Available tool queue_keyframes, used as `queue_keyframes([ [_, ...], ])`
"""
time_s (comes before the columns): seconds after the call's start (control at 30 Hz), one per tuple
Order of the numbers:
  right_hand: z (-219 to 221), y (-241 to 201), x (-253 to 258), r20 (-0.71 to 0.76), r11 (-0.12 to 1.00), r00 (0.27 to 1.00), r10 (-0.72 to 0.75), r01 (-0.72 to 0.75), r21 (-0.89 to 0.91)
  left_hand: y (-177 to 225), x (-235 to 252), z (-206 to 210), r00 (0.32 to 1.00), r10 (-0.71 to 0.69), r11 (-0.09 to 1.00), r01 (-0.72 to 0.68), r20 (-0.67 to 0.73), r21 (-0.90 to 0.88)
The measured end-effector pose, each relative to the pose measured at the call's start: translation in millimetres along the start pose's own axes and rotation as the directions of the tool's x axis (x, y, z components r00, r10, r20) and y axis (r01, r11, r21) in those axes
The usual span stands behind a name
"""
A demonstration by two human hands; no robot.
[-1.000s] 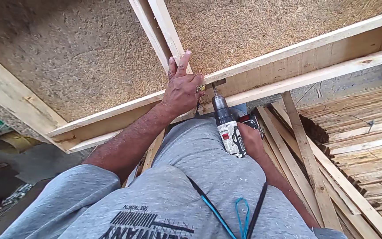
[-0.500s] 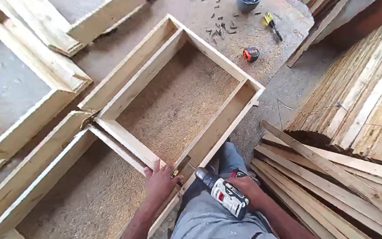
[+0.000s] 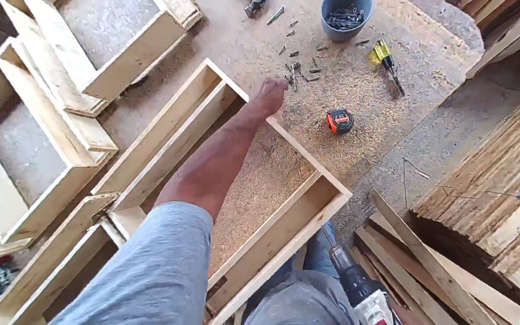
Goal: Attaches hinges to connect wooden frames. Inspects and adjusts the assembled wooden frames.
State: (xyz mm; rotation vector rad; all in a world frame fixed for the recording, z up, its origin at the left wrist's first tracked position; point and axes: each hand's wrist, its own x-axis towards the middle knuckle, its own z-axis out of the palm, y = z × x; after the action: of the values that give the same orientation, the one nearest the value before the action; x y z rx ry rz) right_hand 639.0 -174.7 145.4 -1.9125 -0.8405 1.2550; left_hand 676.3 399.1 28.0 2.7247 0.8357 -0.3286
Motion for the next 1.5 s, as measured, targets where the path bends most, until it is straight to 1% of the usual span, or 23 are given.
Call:
queue_keyframes([
  [0.03,-12.8,-19.1,9.7,0.041,0.998,0.998,0.056,-0.056,-0.009,-1.9,21.3,5.2,0.996,-0.006,0.996,-0.003,0.093,0.092],
  [0.1,-22.4,-32.8,18.2,0.031,0.995,0.995,0.1,-0.1,0.009,5.9,38.3,10.5,0.97,-0.042,0.965,-0.023,0.239,0.263],
  [0.2,-4.6,-1.3,12.4,-0.102,0.995,0.995,0.021,-0.011,0.098,7.7,37.3,7.2,0.951,-0.015,0.936,-0.095,0.31,0.338],
  [0.27,13.9,24.8,0.1,-0.12,0.991,0.992,-0.026,0.041,0.127,-0.5,20.5,1.2,0.972,0.063,0.959,-0.121,0.225,0.258],
  [0.3,20.0,27.7,-1.3,-0.133,0.99,0.989,-0.066,0.081,0.114,0.2,4.4,-9.7,0.989,0.086,0.983,-0.104,0.124,0.153],
  [0.37,35.1,27.6,-3.5,-0.153,0.981,0.97,-0.19,0.193,0.001,10.4,-54.5,-36.0,0.991,0.027,0.977,-0.055,-0.133,-0.206],
  [0.4,44.1,18.8,-7.4,-0.145,0.968,0.957,-0.25,0.247,-0.039,16.6,-100.7,-41.3,0.971,-0.064,0.886,-0.05,-0.228,-0.461],
  [0.43,53.6,8.4,-2.0,-0.131,0.956,0.947,-0.293,0.29,-0.043,18.5,-146.3,-46.3,0.946,-0.162,0.686,-0.097,-0.282,-0.721],
  [0.47,63.7,-6.5,0.5,-0.11,0.953,0.947,-0.302,0.303,-0.015,19.0,-199.5,-44.0,0.939,-0.246,0.368,-0.139,-0.241,-0.919],
  [0.5,76.0,-20.2,-2.6,-0.08,0.947,0.944,-0.321,0.322,-0.011,19.0,-260.4,-35.9,0.944,-0.312,0.025,-0.109,-0.111,-0.994],
  [0.53,90.2,-33.1,-8.0,-0.046,0.942,0.941,-0.335,0.336,0.001,17.7,-322.7,-23.9,0.931,-0.361,-0.261,-0.057,0.043,-0.964],
  [0.57,108.0,-45.5,-12.3,-0.016,0.937,0.937,-0.348,0.348,0.027,10.9,-378.3,-7.3,0.906,-0.39,-0.473,-0.046,0.162,-0.88],
  [0.6,130.1,-56.0,-17.5,-0.001,0.931,0.932,-0.362,0.362,0.055,2.1,-428.7,9.8,0.878,-0.404,-0.62,-0.057,0.256,-0.783],
  [0.67,178.6,-67.0,-31.6,0.09,0.858,0.856,-0.51,0.513,-0.018,-10.0,-522.3,39.9,0.828,-0.412,-0.784,-0.108,0.382,-0.612],
  [0.73,230.7,-76.3,-54.3,0.171,0.8,0.799,-0.576,0.594,-0.086,-16.3,-605.6,60.7,0.823,-0.396,-0.83,-0.13,0.407,-0.543],
  [0.83,299.2,-70.2,-93.5,0.239,0.776,0.774,-0.586,0.621,-0.108,-25.2,-704.8,80.5,0.824,-0.407,-0.855,-0.193,0.393,-0.482],
  [0.93,350.1,-68.4,-128.8,0.282,0.785,0.778,-0.561,0.609,-0.116,-37.5,-777.4,92.7,0.789,-0.447,-0.856,-0.24,0.422,-0.457],
  [1.03,387.0,-62.7,-149.9,0.33,0.773,0.75,-0.574,0.629,-0.085,-45.7,-826.3,105.3,0.762,-0.446,-0.867,-0.24,0.469,-0.436],
  [1.2,421.6,-63.7,-172.5,0.41,0.727,0.722,-0.557,0.663,-0.18,-53.1,-864.8,142.9,0.71,-0.458,-0.851,-0.176,0.535,-0.495],
  [1.3,431.6,-50.9,-170.5,0.481,0.629,0.71,-0.514,0.693,-0.351,-60.1,-863.2,169.0,0.654,-0.437,-0.839,-0.049,0.617,-0.542],
  [1.37,435.9,-38.1,-161.2,0.52,0.516,0.694,-0.498,0.719,-0.465,-67.8,-854.6,182.6,0.628,-0.423,-0.82,0.043,0.654,-0.571],
  [1.43,440.5,-30.0,-153.7,0.535,0.428,0.674,-0.51,0.738,-0.522,-77.5,-845.1,191.1,0.635,-0.399,-0.783,0.138,0.661,-0.606],
  [1.5,445.6,-24.6,-149.8,0.527,0.393,0.676,-0.516,0.733,-0.555,-86.9,-836.0,194.8,0.651,-0.388,-0.745,0.194,0.652,-0.638],
])
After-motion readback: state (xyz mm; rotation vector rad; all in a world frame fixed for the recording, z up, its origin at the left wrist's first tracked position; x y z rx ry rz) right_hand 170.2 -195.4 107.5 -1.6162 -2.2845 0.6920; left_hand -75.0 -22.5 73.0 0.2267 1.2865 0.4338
